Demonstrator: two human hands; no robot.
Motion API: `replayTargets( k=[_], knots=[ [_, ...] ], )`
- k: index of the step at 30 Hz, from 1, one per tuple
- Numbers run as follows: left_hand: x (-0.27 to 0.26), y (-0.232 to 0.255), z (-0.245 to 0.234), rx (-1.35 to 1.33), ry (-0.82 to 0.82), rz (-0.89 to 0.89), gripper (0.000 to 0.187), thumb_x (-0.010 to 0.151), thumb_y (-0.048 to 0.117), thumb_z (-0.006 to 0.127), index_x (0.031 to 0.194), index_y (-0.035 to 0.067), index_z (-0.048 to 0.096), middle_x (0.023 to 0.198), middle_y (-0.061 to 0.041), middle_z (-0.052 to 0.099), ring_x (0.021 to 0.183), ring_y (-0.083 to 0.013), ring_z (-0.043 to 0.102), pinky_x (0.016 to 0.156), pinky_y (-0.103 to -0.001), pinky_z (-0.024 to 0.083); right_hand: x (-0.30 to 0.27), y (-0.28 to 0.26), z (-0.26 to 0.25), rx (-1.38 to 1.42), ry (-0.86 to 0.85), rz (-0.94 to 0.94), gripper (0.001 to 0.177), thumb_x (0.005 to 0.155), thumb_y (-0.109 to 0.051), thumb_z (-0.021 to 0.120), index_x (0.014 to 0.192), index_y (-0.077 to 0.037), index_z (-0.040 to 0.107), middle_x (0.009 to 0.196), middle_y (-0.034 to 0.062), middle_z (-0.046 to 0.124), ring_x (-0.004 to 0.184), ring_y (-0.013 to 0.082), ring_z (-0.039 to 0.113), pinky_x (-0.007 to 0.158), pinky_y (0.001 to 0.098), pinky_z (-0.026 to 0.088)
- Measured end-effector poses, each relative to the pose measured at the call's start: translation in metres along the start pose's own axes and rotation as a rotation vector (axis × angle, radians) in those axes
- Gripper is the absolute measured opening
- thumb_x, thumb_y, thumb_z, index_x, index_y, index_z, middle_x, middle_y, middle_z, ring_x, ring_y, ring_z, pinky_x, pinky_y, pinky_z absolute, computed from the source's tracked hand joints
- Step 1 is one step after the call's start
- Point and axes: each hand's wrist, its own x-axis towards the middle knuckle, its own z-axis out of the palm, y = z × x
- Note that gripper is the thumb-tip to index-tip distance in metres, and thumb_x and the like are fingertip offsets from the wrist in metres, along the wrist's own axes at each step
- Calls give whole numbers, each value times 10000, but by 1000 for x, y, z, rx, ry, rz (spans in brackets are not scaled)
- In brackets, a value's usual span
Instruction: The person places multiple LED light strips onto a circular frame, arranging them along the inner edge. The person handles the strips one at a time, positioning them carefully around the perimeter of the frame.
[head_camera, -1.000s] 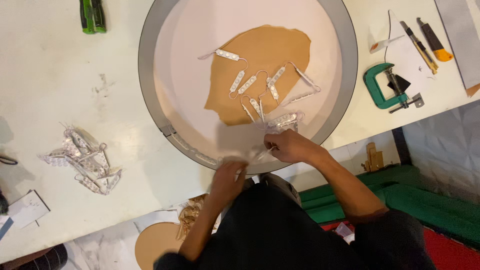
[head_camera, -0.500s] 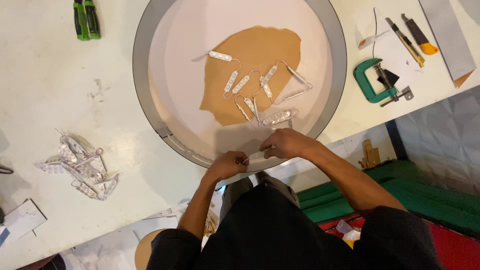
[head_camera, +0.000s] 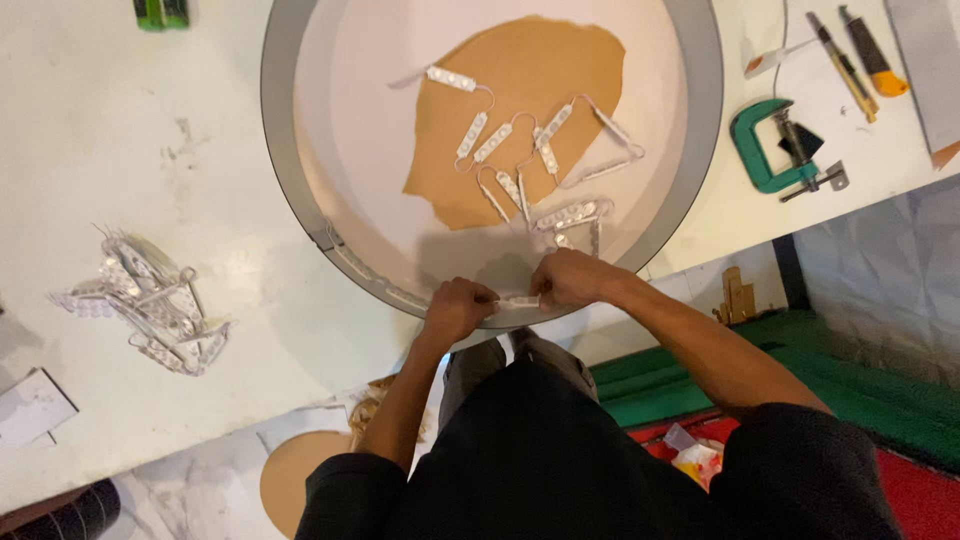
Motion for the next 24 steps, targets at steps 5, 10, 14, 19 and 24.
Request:
replayTargets(
  k=[5,10,14,19,24],
  knots=[
    [6,-7,3,-2,-12,20,274,928,257,722,1161,142,811,1057,-185,789,1029,-444,733,912,-545,589,14,22,12,-5,-55,-17,245,815,-308,774,1037,-226,838,1032,113,805,1084,440,708,1012,537,546],
    [9,-7,2,12,-44,36,251,948,257,702,1158,171,810,1069,-172,790,1041,-441,728,935,-561,579,21,29,18,51,-73,-24,219,832,-296,775,1034,-239,839,1036,104,807,1082,439,710,1007,541,546],
    [19,-22,10,-6,-57,29,255,957,251,704,1178,178,807,1071,-195,788,1040,-463,721,936,-545,584,13,18,9,31,-108,-22,207,851,-323,766,1045,-305,839,1052,78,806,1091,421,704,1033,519,541],
    [20,-21,9,-49,-50,39,237,958,240,715,1163,172,811,1074,-199,783,1041,-459,723,905,-540,589,21,26,12,69,-125,-51,199,867,-304,756,1046,-277,841,1038,109,803,1070,459,696,1008,541,540],
    [13,-10,0,-45,-56,58,240,960,231,721,1174,165,807,1060,-178,789,1019,-437,737,888,-519,603,17,25,5,70,-151,-55,189,870,-306,756,1035,-303,848,1023,75,812,1061,432,708,1013,518,544]
  ],
)
